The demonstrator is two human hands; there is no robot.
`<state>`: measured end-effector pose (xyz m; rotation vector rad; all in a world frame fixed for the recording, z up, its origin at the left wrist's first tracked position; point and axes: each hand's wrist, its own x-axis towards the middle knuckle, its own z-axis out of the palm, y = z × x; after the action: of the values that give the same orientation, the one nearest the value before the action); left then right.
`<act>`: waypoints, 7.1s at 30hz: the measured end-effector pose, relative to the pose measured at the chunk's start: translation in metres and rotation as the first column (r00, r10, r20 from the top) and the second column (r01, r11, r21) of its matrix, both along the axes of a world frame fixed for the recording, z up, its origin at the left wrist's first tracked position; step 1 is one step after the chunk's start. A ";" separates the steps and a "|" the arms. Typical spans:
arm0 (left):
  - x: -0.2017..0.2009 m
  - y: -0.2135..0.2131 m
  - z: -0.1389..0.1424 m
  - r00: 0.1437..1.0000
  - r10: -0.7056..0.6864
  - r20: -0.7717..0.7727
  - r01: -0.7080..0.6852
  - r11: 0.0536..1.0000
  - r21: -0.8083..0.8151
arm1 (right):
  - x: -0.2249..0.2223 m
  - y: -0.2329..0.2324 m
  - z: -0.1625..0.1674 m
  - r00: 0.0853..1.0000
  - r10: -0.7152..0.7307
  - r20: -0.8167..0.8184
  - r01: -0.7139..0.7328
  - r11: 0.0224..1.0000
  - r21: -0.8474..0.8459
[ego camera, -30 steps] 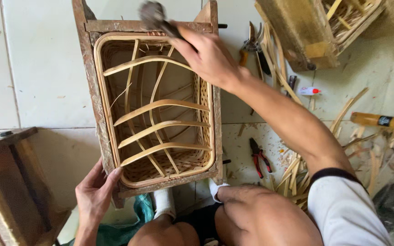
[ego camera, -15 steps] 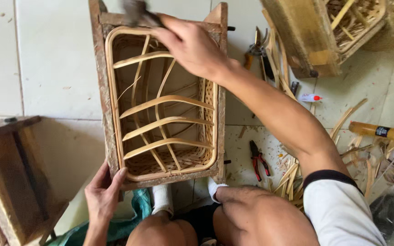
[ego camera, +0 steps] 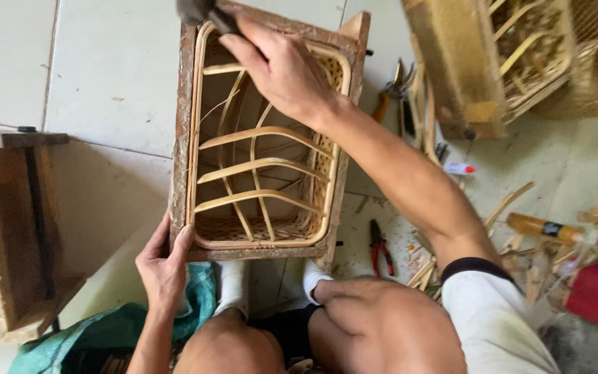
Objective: The person assembles a rectangular woven basket by inserting thin wooden strips into a wooden frame. They use a hammer to tap the strips into place and apply glue to secure the joints. The person works on one basket at a time, occasionally moving to a second basket.
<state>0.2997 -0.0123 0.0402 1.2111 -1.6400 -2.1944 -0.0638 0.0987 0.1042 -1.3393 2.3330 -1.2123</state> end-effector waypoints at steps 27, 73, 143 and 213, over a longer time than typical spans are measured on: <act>-0.004 -0.030 0.005 0.983 -0.170 0.064 0.168 0.985 0.031 | 0.195 0.180 0.048 0.916 -0.397 -0.058 0.397 0.918 -0.010; 0.031 0.057 0.033 0.562 -0.704 0.434 0.299 -0.317 -0.900 | 0.126 0.235 -0.040 0.790 -0.452 0.413 0.275 0.864 0.421; -0.218 -0.039 0.007 0.972 -0.219 -0.082 0.199 0.959 -0.202 | -0.069 0.069 -0.020 0.864 -0.043 -0.501 0.197 0.946 0.259; -0.201 -0.038 0.010 0.955 -0.289 -0.073 0.261 0.930 -0.260 | -0.075 0.184 0.008 0.764 -0.132 -0.632 0.391 0.874 0.289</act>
<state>0.0989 -0.0500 0.0500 0.8212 -2.0690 -2.0735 -0.1384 0.2830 0.1125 -1.4000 3.0738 -0.2880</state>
